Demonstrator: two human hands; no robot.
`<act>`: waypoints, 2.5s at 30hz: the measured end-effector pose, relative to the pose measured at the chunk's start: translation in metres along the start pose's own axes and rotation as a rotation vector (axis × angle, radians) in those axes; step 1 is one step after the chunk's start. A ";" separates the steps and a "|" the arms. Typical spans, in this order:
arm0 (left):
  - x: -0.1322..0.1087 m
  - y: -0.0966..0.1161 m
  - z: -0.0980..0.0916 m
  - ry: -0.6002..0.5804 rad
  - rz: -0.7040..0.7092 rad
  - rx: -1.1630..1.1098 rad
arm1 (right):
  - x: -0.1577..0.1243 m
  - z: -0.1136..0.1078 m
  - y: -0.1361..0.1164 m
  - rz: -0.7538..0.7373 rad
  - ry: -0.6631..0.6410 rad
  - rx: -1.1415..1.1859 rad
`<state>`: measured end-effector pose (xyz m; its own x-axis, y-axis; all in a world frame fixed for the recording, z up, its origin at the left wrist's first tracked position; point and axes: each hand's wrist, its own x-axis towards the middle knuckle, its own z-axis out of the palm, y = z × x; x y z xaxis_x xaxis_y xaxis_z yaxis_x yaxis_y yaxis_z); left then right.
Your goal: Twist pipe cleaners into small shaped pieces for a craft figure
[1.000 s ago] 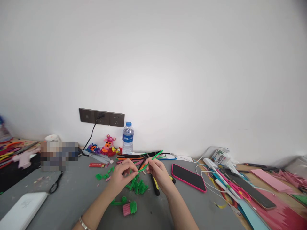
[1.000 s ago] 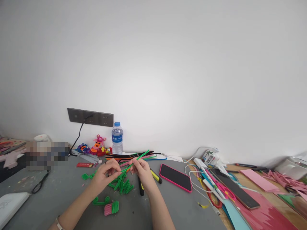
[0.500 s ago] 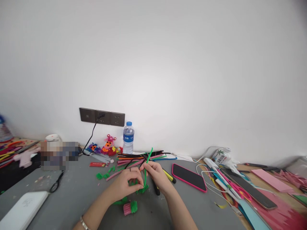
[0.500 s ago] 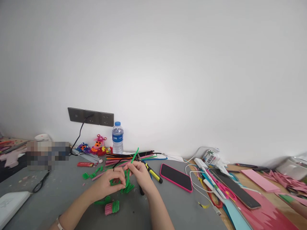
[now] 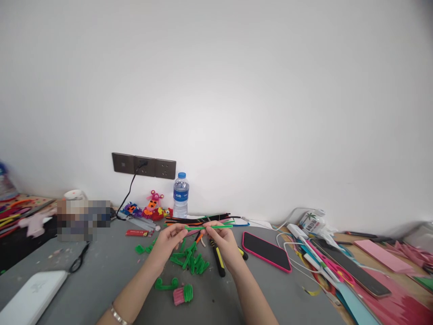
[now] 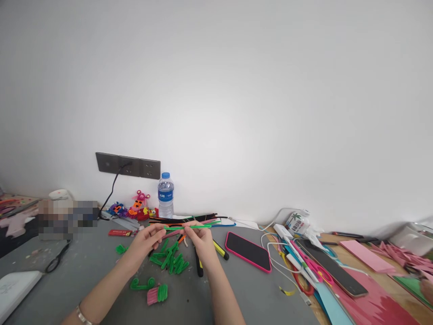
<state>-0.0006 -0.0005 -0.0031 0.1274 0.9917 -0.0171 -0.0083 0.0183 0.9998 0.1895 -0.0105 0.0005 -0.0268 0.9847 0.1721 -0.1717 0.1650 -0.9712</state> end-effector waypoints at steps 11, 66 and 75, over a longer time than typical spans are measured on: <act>0.000 -0.003 0.000 -0.010 -0.120 -0.380 | -0.004 0.007 0.000 0.001 -0.140 -0.006; 0.000 -0.003 -0.003 -0.076 -0.075 -0.200 | -0.001 0.011 0.001 -0.186 0.045 -0.037; -0.008 0.005 0.002 -0.288 0.105 0.215 | 0.001 0.006 0.005 -0.210 0.068 -0.095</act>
<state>0.0002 -0.0084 0.0018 0.4107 0.9098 0.0590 0.1688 -0.1394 0.9757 0.1824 -0.0088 -0.0027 0.0669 0.9293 0.3632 -0.0730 0.3676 -0.9271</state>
